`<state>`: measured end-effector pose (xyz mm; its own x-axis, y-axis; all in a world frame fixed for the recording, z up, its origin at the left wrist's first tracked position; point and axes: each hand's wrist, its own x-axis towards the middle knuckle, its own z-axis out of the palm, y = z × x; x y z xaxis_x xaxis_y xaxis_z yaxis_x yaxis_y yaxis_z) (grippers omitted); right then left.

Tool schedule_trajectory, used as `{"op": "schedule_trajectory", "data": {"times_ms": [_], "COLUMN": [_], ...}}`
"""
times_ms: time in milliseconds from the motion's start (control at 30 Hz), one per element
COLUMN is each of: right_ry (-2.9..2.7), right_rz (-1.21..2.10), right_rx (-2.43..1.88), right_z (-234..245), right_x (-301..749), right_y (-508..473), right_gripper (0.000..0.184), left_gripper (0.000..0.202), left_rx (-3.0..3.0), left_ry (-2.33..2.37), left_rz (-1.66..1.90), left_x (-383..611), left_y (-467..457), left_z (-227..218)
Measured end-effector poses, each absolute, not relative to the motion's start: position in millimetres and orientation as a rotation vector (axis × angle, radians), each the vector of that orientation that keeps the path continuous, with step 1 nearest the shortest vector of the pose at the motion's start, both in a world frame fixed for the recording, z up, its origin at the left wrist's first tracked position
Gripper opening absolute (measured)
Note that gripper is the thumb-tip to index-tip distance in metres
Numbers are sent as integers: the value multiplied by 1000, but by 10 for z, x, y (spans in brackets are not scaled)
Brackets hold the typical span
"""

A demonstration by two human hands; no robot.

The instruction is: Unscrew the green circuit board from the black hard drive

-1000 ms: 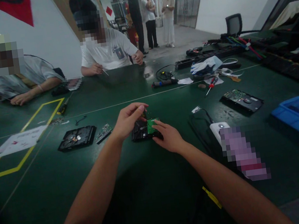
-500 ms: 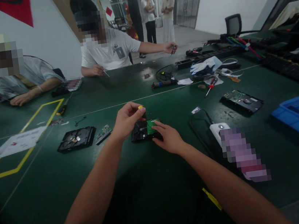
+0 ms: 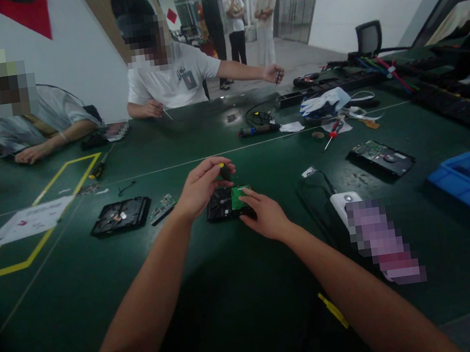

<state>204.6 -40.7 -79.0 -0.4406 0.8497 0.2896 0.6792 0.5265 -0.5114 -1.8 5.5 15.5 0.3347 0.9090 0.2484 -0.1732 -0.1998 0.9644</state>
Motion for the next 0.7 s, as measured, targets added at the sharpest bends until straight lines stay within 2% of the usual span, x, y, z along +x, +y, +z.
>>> {"op": "schedule_trajectory", "data": {"times_ms": [233, 400, 567, 700], "right_ry": [-2243, -2250, -2260, -2259], "right_rz": [443, 445, 437, 425], "right_rx": [-1252, -1254, -1265, -1251], "right_z": [-793, -779, -775, -783], "right_x": [2042, 2048, 2047, 2048], "right_y": [-411, -414, -409, -407], "right_gripper": [53, 53, 53, 53], "left_gripper": [27, 29, 19, 23], "left_rx": [1596, 1470, 1407, 1489], "left_ry": [875, 813, 797, 845], "left_rz": [1222, 1187, 1195, 1198], "left_x": [-9, -37, -38, -32], "left_y": [27, 33, 38, 37], "left_z": [178, 177, 188, 197]}}
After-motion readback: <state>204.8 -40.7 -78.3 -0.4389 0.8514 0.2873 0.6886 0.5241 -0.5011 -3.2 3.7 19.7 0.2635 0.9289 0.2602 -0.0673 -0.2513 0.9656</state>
